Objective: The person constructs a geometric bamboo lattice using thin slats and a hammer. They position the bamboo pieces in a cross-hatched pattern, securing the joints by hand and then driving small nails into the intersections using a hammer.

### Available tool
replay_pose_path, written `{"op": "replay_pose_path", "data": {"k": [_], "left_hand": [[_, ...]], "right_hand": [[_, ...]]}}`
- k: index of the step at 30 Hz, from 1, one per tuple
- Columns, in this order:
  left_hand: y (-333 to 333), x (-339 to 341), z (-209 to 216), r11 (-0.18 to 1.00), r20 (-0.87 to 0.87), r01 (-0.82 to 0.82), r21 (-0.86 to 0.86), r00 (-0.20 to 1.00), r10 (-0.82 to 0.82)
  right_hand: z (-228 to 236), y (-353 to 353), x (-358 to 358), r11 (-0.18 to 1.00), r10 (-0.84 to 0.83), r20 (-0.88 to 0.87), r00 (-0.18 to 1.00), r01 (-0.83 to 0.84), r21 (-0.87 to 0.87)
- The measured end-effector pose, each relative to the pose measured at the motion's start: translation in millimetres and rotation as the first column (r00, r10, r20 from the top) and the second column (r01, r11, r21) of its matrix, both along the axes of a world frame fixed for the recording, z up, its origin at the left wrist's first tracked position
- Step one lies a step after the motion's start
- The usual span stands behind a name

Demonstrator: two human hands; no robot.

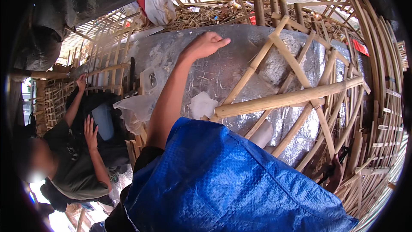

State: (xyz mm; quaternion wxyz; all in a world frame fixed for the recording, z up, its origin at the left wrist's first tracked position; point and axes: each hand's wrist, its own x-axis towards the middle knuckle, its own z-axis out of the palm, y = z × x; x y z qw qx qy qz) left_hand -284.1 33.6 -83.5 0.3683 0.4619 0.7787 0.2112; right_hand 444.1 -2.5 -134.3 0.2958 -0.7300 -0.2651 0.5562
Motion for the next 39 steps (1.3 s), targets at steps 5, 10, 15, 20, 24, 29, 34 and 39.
{"op": "replay_pose_path", "data": {"k": [5, 10, 15, 20, 24, 29, 34, 39], "left_hand": [[-102.1, 4.9, 2.3, 0.908, -0.295, 0.017, -0.418, 0.943, -0.153], [-211.4, 33.9, -41.0, 0.971, -0.541, -0.146, -0.192, 0.841, 0.019], [-211.4, -47.4, -67.2, 0.909, -0.712, -0.325, 0.263, 0.570, 0.409], [-228.1, -140.8, -89.0, 0.858, -0.614, -0.513, 0.006, 0.676, 0.408], [-212.6, -150.6, -99.0, 0.787, -0.672, -0.561, -0.257, 0.689, 0.272], [-232.1, -160.0, -117.9, 0.821, -0.691, -0.546, -0.169, 0.659, 0.296], [-225.3, -136.1, -90.3, 0.857, -0.618, -0.514, 0.023, 0.667, 0.417], [-224.7, -137.2, -94.4, 0.893, -0.668, -0.451, -0.014, 0.668, 0.327]], "right_hand": [[46.2, 4.7, -53.2, 0.982, -0.036, 0.110, 0.993, 0.055, -0.179], [-12.9, -12.1, 6.6, 0.992, -0.093, 0.037, 0.995, 0.096, -0.078], [25.6, -13.6, -23.2, 0.999, 0.012, -0.010, 1.000, -0.012, -0.038], [-1.1, -1.3, 4.6, 0.993, -0.055, 0.032, 0.998, 0.058, -0.099], [1.8, -3.4, 10.5, 0.993, -0.025, -0.078, 0.997, 0.015, -0.118], [5.1, -2.9, 2.2, 0.993, -0.028, -0.101, 0.994, 0.016, -0.120], [-2.4, -6.3, 13.6, 0.991, -0.035, 0.009, 0.999, 0.036, -0.127], [0.4, -4.4, 4.7, 0.994, -0.045, 0.009, 0.999, 0.046, -0.096]]}}
